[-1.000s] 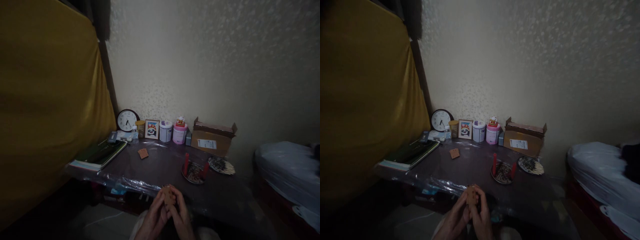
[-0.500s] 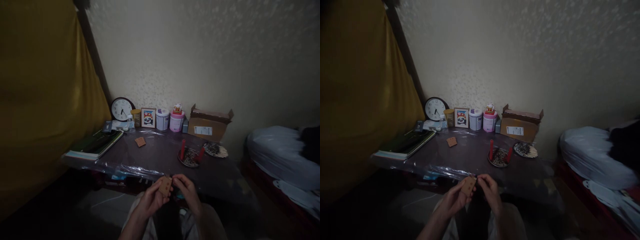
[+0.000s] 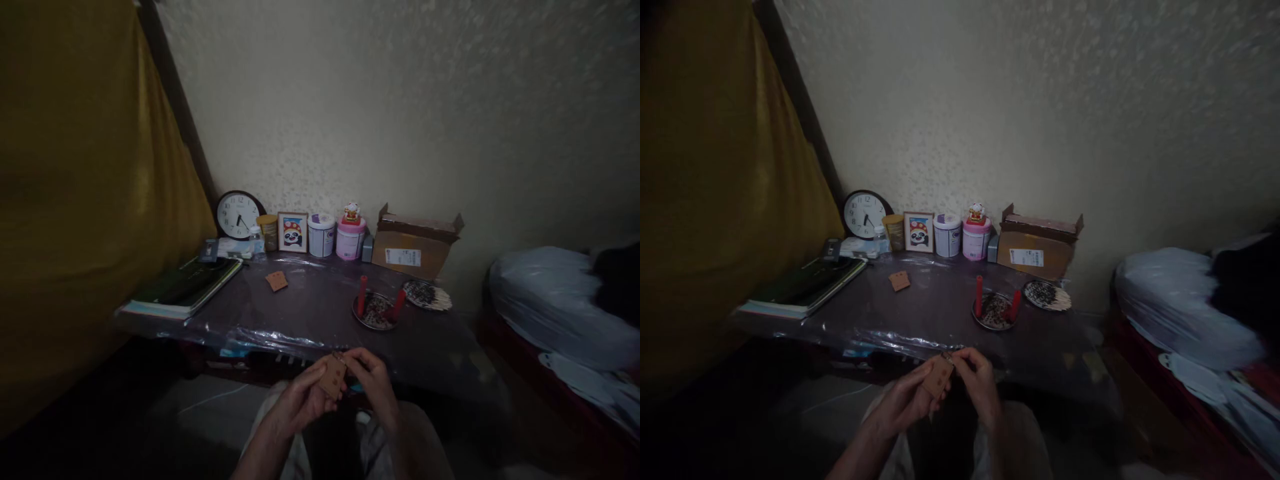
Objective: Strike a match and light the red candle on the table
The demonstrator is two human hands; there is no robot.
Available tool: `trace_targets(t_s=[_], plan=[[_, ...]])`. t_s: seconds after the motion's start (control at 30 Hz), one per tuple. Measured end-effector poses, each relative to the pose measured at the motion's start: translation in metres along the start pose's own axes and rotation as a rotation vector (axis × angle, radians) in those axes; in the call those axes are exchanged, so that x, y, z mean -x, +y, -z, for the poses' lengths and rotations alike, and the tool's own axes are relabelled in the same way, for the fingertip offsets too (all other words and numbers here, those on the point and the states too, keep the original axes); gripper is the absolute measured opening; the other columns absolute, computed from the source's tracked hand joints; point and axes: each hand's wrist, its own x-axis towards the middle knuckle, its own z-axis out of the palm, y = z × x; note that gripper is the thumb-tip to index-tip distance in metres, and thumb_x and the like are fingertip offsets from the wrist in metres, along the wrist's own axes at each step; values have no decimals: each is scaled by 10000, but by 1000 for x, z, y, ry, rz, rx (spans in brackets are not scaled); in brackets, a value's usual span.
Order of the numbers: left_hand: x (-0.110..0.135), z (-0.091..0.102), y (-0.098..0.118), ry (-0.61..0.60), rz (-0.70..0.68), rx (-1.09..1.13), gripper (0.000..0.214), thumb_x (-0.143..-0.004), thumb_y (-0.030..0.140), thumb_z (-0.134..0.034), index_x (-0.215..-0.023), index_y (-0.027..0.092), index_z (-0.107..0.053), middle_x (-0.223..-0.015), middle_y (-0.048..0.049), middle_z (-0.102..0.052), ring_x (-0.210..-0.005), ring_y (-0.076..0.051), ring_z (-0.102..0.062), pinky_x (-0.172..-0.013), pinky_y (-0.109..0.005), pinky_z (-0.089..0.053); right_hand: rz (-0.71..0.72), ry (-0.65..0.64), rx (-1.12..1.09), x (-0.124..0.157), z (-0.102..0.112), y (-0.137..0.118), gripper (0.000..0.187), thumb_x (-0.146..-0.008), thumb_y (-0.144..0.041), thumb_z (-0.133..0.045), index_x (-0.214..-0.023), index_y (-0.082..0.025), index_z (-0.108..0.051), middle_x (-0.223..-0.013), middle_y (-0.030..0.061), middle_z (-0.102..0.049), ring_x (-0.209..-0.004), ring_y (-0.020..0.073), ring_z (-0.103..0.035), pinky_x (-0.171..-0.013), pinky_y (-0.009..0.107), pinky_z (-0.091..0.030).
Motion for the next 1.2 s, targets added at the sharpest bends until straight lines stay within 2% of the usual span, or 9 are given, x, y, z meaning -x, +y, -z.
trace_targets(t_s=[0.23, 0.43, 0.57, 0.7, 0.8, 0.97, 1.2], plan=[[3, -7, 3, -9, 3, 24, 314, -885, 187, -447, -1148, 144, -612, -873, -86, -728, -709, -156, -663, -601, -262, -456, 31, 55, 41, -2, -2, 2, 303, -714, -470, -663, -702, -167, -669, -671, 13, -645, -674, 180, -574, -664, 290, -452], [0, 2, 4, 4, 29, 51, 303, -876, 222, -467, -1110, 122, -632, -790, -98, -739, -688, -170, -673, -587, -262, -445, 63, 23, 94, -3, -2, -3, 263, -740, -432, -643, -699, -173, -663, -690, 11, -657, -708, 182, -593, -699, 292, -458], [0, 6, 5, 21, 76, 78, 302, -877, 268, -467, -1057, 114, -654, -759, -107, -747, -640, -159, -674, -590, -259, -443, 119, -79, 197, -8, 0, -10, 185, -761, -369, -642, -741, -185, -648, -735, 7, -675, -743, 181, -622, -722, 289, -469], [1, 7, 5, 30, 113, 102, 301, -853, 265, -472, -983, 86, -677, -746, -128, -753, -631, -163, -678, -592, -256, -440, 159, -175, 377, -16, 1, -17, 131, -787, -313, -613, -741, -191, -618, -698, -5, -662, -693, 167, -629, -666, 270, -470], [2, 9, 6, 32, 105, 122, 295, -838, 269, -485, -992, 105, -676, -747, -116, -757, -641, -158, -675, -609, -250, -435, 175, -219, 424, -20, 3, -22, 136, -812, -309, -586, -742, -196, -614, -673, -19, -649, -664, 152, -621, -628, 247, -456], [3, 10, 7, 22, 103, 139, 303, -831, 266, -483, -1016, 111, -666, -757, -119, -758, -637, -163, -671, -606, -256, -421, 248, -324, 506, -22, 7, -29, 102, -827, -262, -580, -805, -190, -648, -789, 10, -665, -739, 160, -637, -674, 252, -465], [4, 10, 9, 19, 111, 157, 284, -811, 261, -501, -958, 92, -676, -739, -129, -753, -618, -167, -660, -610, -264, -419, 399, -384, 707, -26, 7, -43, 122, -851, -230, -568, -815, -193, -678, -782, 17, -647, -704, 146, -592, -639, 242, -424]])
